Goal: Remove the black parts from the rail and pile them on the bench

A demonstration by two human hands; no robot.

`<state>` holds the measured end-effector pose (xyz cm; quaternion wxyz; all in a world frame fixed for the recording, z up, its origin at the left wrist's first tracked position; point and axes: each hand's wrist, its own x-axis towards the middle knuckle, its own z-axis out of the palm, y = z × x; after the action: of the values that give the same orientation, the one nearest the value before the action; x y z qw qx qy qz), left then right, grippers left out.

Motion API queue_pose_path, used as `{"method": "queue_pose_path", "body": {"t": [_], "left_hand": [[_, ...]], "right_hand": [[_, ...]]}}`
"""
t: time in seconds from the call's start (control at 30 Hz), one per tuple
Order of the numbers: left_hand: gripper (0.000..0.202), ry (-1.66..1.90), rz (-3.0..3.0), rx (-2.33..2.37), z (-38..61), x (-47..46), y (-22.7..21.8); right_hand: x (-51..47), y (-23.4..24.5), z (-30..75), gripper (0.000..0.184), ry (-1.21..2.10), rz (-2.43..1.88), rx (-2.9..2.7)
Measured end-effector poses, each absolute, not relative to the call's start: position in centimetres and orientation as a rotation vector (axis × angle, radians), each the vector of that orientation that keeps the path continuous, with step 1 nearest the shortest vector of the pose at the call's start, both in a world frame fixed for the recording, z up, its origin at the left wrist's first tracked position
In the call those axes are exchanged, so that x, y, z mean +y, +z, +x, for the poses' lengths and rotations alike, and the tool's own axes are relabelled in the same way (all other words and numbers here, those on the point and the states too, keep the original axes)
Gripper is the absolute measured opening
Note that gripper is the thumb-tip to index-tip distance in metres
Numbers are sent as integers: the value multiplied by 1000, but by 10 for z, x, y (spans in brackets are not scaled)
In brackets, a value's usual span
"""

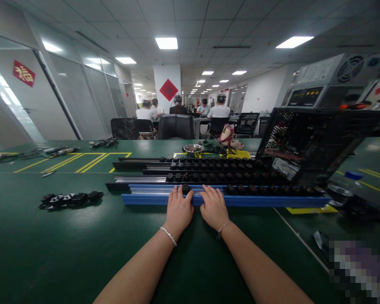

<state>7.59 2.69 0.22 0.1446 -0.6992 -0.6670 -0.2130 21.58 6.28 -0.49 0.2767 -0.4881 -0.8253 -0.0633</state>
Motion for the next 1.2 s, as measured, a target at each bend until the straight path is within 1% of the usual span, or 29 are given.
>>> {"method": "queue_pose_path", "body": {"t": [0.17,0.6,0.83,1.2], "left_hand": [[49,-613,-1982,-1930,74,28,2],[45,-576,-1951,-2008,73,25,7],[51,-561,-1950,-2015,71,23,9],[48,-575,-1876,-2042,67,24,10]], "right_hand": [[62,-5,216,37,-168,-1311,-2212],[62,-4,215,37,-162,-1315,-2220],[63,-5,215,37,-153,-1324,-2223],[63,-5,216,37,-160,-1321,-2208]]}}
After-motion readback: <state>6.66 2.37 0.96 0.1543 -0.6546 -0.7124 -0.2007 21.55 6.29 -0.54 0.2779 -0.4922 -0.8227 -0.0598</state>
